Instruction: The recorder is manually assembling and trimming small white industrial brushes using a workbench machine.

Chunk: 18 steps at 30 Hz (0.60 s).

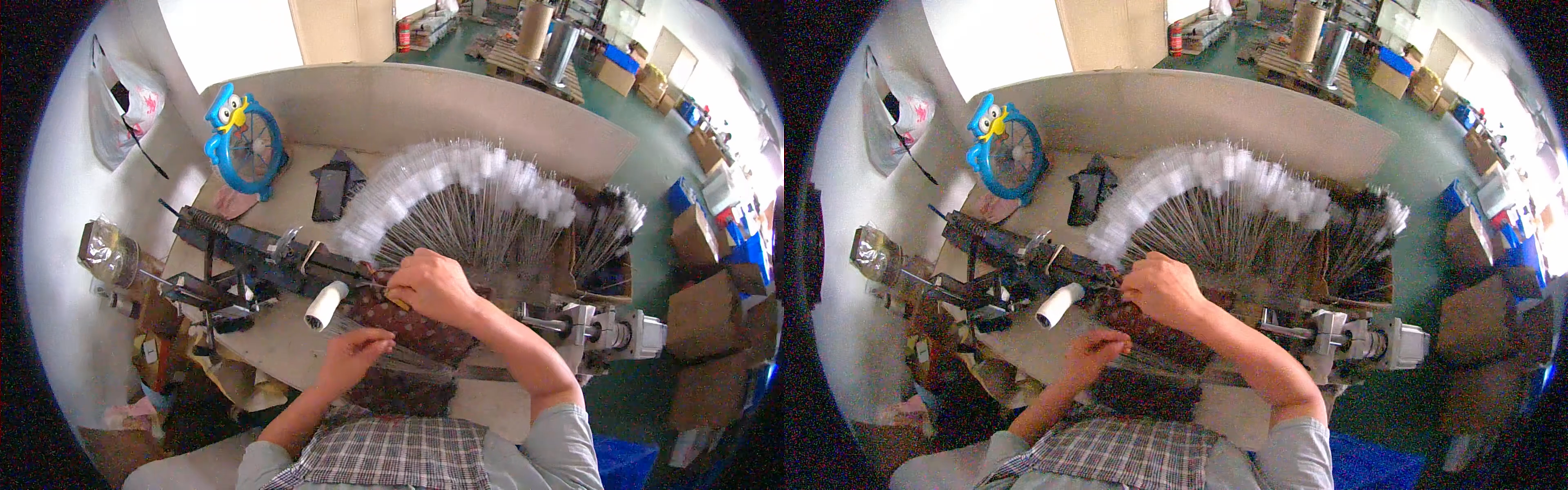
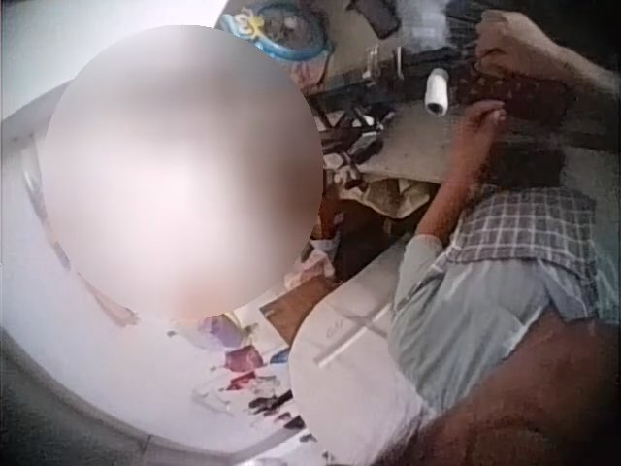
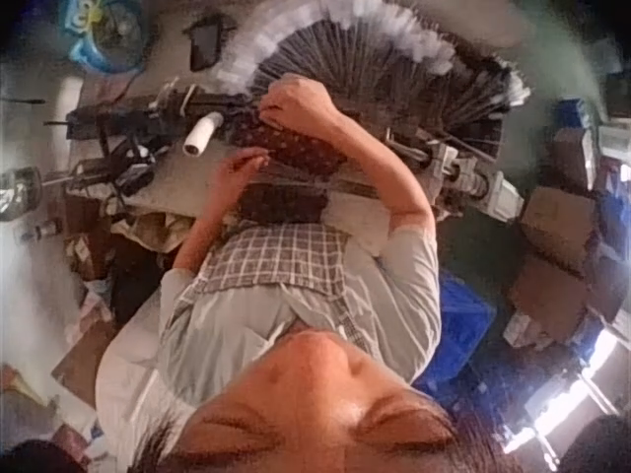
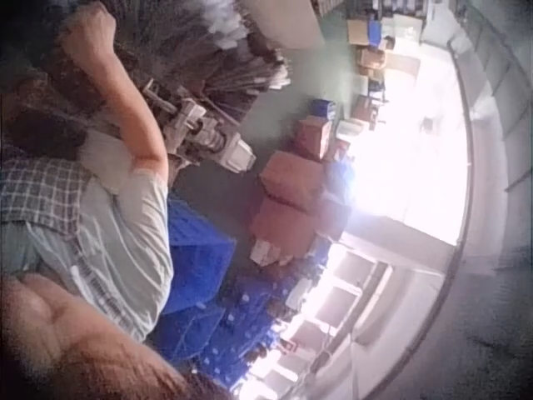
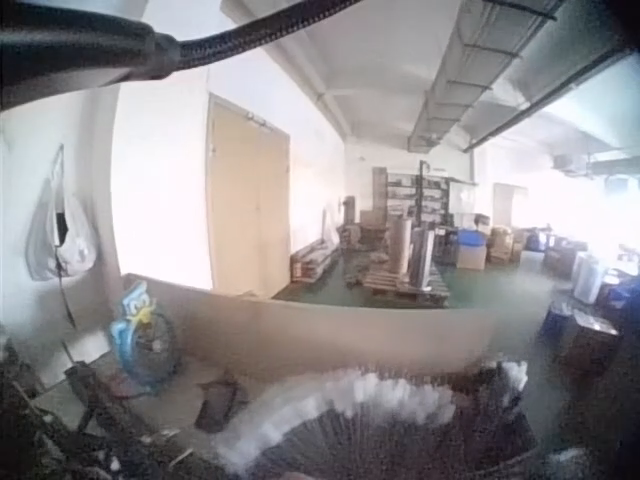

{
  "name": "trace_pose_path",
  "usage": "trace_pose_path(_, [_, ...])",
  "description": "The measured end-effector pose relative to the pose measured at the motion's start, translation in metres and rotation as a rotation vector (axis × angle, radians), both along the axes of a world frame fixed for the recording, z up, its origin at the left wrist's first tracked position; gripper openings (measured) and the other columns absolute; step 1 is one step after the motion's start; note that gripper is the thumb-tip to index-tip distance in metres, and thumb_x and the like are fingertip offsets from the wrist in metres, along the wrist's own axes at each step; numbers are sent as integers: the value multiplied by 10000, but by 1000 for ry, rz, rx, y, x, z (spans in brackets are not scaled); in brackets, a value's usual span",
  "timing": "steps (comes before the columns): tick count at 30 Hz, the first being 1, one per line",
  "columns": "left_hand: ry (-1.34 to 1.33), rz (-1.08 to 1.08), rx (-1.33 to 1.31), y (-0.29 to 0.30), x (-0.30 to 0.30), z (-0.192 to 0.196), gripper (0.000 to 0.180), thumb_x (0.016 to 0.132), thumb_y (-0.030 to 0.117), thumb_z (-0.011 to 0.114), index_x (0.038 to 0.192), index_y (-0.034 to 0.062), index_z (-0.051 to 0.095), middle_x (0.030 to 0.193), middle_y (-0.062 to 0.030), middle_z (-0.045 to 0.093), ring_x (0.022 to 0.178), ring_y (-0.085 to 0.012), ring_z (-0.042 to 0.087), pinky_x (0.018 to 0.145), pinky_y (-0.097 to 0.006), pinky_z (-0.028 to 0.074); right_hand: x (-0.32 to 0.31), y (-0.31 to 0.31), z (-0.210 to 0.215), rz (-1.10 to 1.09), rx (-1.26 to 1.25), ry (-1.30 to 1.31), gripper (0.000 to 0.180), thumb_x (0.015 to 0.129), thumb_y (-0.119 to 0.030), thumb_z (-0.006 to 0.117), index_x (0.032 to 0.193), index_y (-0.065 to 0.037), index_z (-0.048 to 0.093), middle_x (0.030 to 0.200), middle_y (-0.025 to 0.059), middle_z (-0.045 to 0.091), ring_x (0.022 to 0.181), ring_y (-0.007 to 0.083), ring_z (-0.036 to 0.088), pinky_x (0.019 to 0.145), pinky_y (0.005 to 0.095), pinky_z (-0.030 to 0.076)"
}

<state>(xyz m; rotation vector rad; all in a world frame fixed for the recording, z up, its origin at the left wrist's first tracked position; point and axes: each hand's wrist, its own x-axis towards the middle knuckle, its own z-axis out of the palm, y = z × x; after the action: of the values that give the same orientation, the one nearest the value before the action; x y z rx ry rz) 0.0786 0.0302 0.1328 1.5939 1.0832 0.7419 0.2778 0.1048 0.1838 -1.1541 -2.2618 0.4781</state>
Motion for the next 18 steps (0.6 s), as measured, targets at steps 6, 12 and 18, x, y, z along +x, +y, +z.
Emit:
trace_pose_path(6, [-561, 442, -473, 15, -24, -5, 251, 898, 259, 537, 996, 35, 592, 820, -69, 627, 720, -162, 610, 651, -287, 507, -29, 9, -17, -136, 15, -82, 123, 705, -209, 609, 702, -86, 623, 765, 69, 614, 836, 279, 585, 677, 401, 507])
trace_pose_path(12, [-447, 312, -453, 33, -1, -8, 358, 833, 415, 595, 864, 62, 643, 747, -48, 632, 595, -158, 571, 519, -319, 451, -33, 12, -10, -185, -76, -189, 144, 704, -233, 643, 732, -92, 659, 757, 58, 617, 827, 263, 576, 700, 401, 477])
trace_pose_path(18, [278, 159, -8, 48, -13, -28, 424, 760, 414, 666, 773, -9, 651, 701, -25, 625, 627, -91, 547, 539, -284, 415, -33, 8, -1, -170, -19, -210, 175, 712, -255, 628, 761, -94, 675, 752, 59, 617, 814, 260, 577, 704, 402, 473])
